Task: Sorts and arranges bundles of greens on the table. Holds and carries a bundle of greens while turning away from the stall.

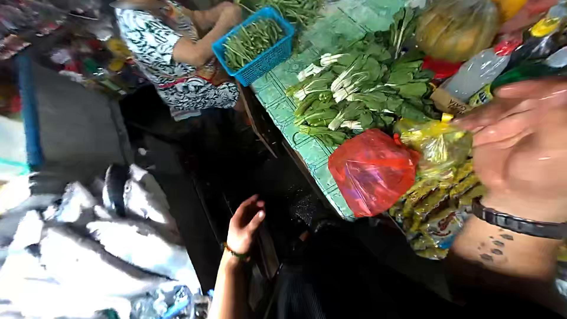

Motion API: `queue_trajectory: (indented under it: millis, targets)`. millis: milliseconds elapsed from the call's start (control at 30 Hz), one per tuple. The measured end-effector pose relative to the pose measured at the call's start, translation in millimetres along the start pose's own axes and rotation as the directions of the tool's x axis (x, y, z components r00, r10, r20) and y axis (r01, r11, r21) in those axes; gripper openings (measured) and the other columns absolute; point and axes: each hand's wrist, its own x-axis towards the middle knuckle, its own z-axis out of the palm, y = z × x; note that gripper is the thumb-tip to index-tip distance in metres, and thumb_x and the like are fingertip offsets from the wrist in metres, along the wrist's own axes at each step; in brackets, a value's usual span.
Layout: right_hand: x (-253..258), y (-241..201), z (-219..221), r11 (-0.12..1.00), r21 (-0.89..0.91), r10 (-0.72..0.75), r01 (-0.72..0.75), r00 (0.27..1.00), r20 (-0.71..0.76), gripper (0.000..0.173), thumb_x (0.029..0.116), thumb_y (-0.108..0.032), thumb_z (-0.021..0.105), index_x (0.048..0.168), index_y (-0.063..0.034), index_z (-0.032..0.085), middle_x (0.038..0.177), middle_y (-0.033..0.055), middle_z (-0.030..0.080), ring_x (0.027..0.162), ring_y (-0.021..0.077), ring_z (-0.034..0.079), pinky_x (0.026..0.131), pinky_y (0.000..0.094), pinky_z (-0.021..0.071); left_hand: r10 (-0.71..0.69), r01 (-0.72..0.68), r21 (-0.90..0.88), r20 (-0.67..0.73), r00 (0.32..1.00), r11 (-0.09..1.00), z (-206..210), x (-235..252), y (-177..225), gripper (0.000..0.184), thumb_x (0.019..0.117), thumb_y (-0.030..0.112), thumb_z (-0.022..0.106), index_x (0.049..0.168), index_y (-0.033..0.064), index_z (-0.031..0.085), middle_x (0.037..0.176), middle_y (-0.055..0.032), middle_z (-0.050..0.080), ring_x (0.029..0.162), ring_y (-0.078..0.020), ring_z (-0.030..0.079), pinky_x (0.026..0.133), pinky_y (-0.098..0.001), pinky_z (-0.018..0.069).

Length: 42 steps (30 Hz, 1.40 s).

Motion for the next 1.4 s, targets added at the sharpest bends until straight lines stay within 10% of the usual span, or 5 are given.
queue_trajectory:
  millis: [333,533,733,1033,1400]
  targets:
    - [-31,161,144,0.595,0.012,0.781,-0.803,0.575,-0.243,0.058,0.1013,-0.024,0.064,0.151,-0.0013,0.044,0.14,0.0167,0.059,0.119,0.0232,0.064,0.098,0.0409,0.0571,0.05,-0.182,0.172,0.578,0.814,0.968,28,282,51,0.05,0.0975,0.019,0.068,0.141,-0.0032,0.055,0.121,-0.0147,0.071,0.108,-0.0198,0.071,0.097,-0.0374,0.0591]
    - [39,247,167,0.609,-0.106,0.576,-0.786,0.53,-0.622,0.098,0.0924,-0.041,0.074,0.161,0.0028,0.02,0.163,0.0285,0.029,0.15,0.0339,0.035,0.122,0.045,0.0359,-0.236,-0.197,0.426,0.766,0.598,0.883,29,359,64,0.05,0.1033,0.027,0.059,0.145,0.0007,0.053,0.13,-0.0164,0.068,0.117,-0.0209,0.067,0.106,-0.0388,0.0526]
    - [110,304,133,0.635,0.145,0.367,-0.759,0.13,-0.921,0.1,0.0977,-0.05,0.066,0.161,0.005,0.011,0.163,0.0308,0.027,0.151,0.036,0.034,0.123,0.047,0.0338,-0.07,-0.396,0.343,0.824,0.562,0.852,71,491,135,0.046,0.1084,0.026,0.045,0.145,-0.0006,0.053,0.133,-0.019,0.065,0.124,-0.0249,0.064,0.109,-0.0434,0.0494]
    - [149,330,156,0.763,0.372,0.255,-0.528,-0.284,-0.924,0.065,0.1045,-0.044,0.057,0.147,0.0025,0.044,0.136,0.0212,0.06,0.121,0.0264,0.062,0.103,0.0459,0.0516,-0.09,-0.454,0.502,0.738,0.669,0.736,273,704,175,0.067,0.1109,0.052,0.03,0.134,-0.0003,0.063,0.13,-0.0278,0.064,0.125,-0.0432,0.06,0.108,-0.0639,0.0431]
    - [172,365,119,0.883,0.365,0.16,-0.295,-0.542,-0.825,0.092,0.0978,-0.05,0.066,0.159,-0.0005,0.019,0.148,0.0241,0.048,0.131,0.0281,0.055,0.106,0.0455,0.0509,-0.356,-0.311,0.662,0.672,0.649,0.682,353,730,146,0.088,0.103,0.071,0.029,0.129,-0.006,0.064,0.134,-0.0324,0.06,0.129,-0.0459,0.056,0.107,-0.0661,0.0423]
